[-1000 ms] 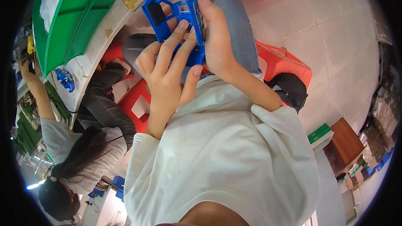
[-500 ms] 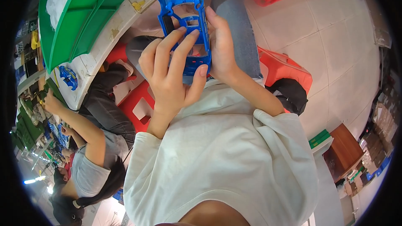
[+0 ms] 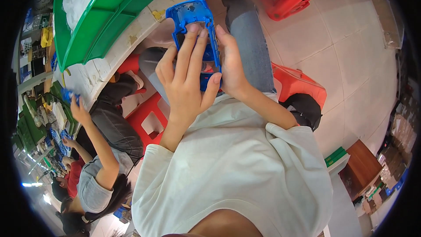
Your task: The person assembles blue toy car shells by hand, inserting clear plastic window inserts into them.
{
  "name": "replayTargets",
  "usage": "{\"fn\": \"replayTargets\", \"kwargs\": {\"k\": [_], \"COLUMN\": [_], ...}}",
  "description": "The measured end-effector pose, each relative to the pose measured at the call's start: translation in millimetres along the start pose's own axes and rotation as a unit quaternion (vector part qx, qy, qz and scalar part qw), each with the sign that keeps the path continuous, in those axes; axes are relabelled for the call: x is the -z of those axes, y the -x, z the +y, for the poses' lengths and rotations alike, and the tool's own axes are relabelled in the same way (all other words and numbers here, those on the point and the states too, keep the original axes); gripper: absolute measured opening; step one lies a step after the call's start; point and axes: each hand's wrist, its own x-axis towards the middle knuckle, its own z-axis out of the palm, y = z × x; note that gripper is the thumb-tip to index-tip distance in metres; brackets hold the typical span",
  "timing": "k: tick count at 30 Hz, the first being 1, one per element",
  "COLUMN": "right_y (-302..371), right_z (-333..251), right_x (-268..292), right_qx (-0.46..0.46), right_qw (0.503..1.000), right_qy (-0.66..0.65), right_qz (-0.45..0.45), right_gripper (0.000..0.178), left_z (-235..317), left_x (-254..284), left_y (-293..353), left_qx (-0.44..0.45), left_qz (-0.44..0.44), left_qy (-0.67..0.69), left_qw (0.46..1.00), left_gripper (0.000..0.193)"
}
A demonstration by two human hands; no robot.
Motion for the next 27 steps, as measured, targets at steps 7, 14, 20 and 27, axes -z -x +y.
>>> {"fn": "replayTargets", "kwargs": {"k": [7,14,20,27], "right_y": [-2.8,-2.4,0.8,-14.7], "right_z": [1.6,13.9,2.3,-65.6], "right_x": [-2.9,-6.4,-7.2,32.1], "right_qx": [0.011,0.037,0.203,0.284], "right_qw": [0.999,0.986,0.818,0.865], "right_qy": [0.037,0.140,0.489,0.412], "right_qz": [-0.011,-0.088,-0.223,-0.026], "right_gripper": [0.046,0.060,0.047,0.042], "left_z": [-1.8,-14.7,-28.4,-153.0], "left_x": [3.3,2.6,20.2,97.8], "left_y": [2.2,5.1,36.2,59.6], "left_qx": [0.020,0.064,0.219,0.329], "left_qz": [-0.014,0.037,0.101,0.281], "left_qy": [0.007,0.203,0.459,-0.050], "left_qw": [1.000,0.976,0.855,0.900], "left_gripper": [0.055,0.046,0.024,0.030]}}
